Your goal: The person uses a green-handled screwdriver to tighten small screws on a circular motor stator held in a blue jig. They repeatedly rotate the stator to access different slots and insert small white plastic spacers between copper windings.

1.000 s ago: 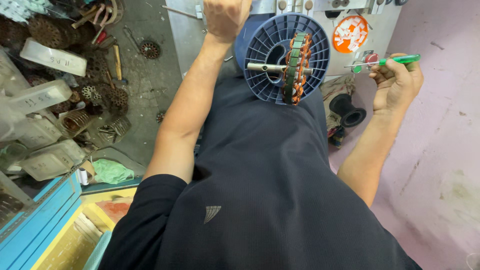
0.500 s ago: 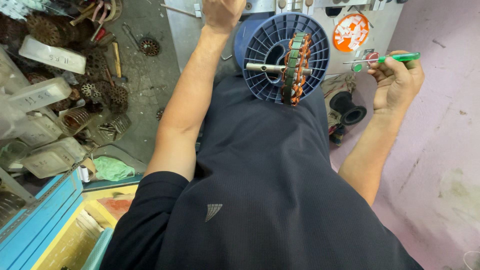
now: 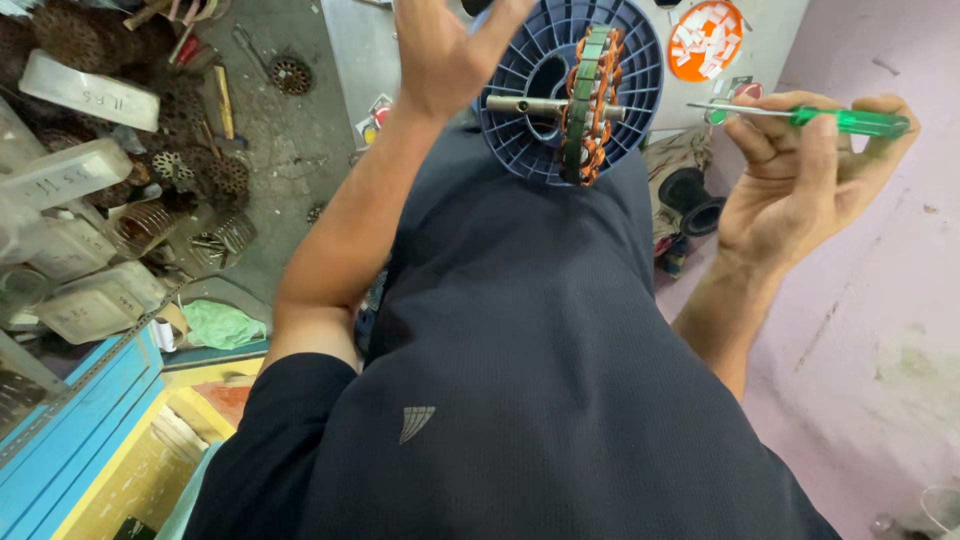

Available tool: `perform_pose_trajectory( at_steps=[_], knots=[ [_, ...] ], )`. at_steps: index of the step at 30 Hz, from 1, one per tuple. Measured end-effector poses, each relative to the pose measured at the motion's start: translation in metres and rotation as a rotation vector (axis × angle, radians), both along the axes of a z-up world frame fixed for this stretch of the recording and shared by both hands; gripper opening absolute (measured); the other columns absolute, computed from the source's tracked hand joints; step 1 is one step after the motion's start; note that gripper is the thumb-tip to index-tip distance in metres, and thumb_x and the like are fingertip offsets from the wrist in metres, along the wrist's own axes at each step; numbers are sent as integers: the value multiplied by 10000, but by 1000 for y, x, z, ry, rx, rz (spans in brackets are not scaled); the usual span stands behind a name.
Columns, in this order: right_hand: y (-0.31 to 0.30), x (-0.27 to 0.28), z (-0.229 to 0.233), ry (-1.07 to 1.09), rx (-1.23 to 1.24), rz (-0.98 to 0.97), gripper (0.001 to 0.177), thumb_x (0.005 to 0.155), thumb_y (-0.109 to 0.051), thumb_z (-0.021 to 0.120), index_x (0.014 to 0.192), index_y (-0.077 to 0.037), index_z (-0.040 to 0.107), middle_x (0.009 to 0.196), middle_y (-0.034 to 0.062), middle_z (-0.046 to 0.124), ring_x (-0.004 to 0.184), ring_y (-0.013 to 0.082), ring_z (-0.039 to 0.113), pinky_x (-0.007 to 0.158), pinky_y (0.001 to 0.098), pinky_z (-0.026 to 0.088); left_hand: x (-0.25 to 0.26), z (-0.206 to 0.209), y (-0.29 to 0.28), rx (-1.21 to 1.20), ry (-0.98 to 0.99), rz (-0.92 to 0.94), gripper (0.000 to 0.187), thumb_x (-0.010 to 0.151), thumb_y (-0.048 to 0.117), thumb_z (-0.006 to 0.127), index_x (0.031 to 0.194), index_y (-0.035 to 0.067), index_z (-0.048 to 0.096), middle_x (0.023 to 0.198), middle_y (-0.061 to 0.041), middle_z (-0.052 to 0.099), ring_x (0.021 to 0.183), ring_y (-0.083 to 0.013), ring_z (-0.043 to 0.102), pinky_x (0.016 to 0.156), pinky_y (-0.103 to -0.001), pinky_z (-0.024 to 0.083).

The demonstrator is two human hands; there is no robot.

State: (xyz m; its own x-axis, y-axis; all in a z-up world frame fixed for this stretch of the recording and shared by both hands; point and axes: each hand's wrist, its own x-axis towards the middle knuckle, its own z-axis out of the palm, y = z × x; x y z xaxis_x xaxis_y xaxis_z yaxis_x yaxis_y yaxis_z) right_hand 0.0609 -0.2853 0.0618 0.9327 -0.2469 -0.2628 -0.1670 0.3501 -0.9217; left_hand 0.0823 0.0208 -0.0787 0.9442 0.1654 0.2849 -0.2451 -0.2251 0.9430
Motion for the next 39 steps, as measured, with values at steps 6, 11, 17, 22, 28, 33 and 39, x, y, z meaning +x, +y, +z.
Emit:
perform_pose_trajectory(
  at_steps=[6, 11, 17, 22, 28, 33, 39],
  knots=[
    [70, -51, 36, -119, -239, 150, 903, 1082, 209, 696, 1567, -170, 34, 1056, 174, 560, 835, 337, 701, 853, 423, 656, -32, 80, -12, -395, -64, -588, 430, 1014, 162, 707, 1400, 41, 561, 1383, -106, 596, 1313, -199, 582, 1181, -294, 438],
    [81, -56, 9, -631, -587, 212, 991, 1016, 211, 702, 1550, -338, 73, 1119, 167, 603, 792, 321, 742, 815, 411, 692, -30, 57, -11, -592, 23, -775, 377, 1110, 225, 672, 1392, 27, 519, 1287, -72, 660, 1158, -169, 698, 1053, -291, 567],
    [83, -52, -10, -978, -930, 277, 822, 956, 224, 646, 1450, -216, 158, 1160, 204, 529, 866, 403, 748, 789, 450, 687, -35, 23, -8, -405, 62, -782, 282, 1173, 273, 739, 1273, 24, 653, 1126, -58, 739, 1000, -136, 693, 882, -272, 573],
    [100, -46, -7, -1202, -1036, 358, 540, 961, 215, 608, 1170, -96, 219, 1121, 192, 477, 946, 380, 736, 827, 392, 658, -31, 16, -12, -395, -10, -808, 239, 1168, 255, 691, 1267, 38, 699, 1142, -47, 765, 1033, -137, 738, 920, -304, 611],
    [96, -44, 37, -650, -877, 604, 545, 1109, 221, 657, 1191, -94, 220, 1215, 183, 510, 1034, 302, 696, 957, 372, 648, -30, 11, -16, -561, 169, -855, 282, 1129, 302, 715, 1275, 61, 697, 1114, -18, 756, 1008, -107, 731, 900, -286, 626],
    [91, -41, 47, -618, -878, 600, 561, 1119, 234, 660, 1268, -63, 207, 1232, 192, 522, 1029, 291, 678, 972, 372, 636, -35, 15, -14, -432, 3, -785, 216, 1165, 193, 723, 1301, 34, 669, 1180, -53, 743, 1076, -126, 694, 967, -292, 567],
    [84, -29, 38, -649, -763, 550, 453, 1131, 208, 667, 1299, -2, 303, 1214, 200, 554, 1009, 301, 704, 921, 362, 638, -37, 21, -15, -549, -83, -760, 224, 1199, 150, 688, 1382, 47, 607, 1300, -73, 707, 1189, -154, 680, 1069, -305, 556]
  ],
)
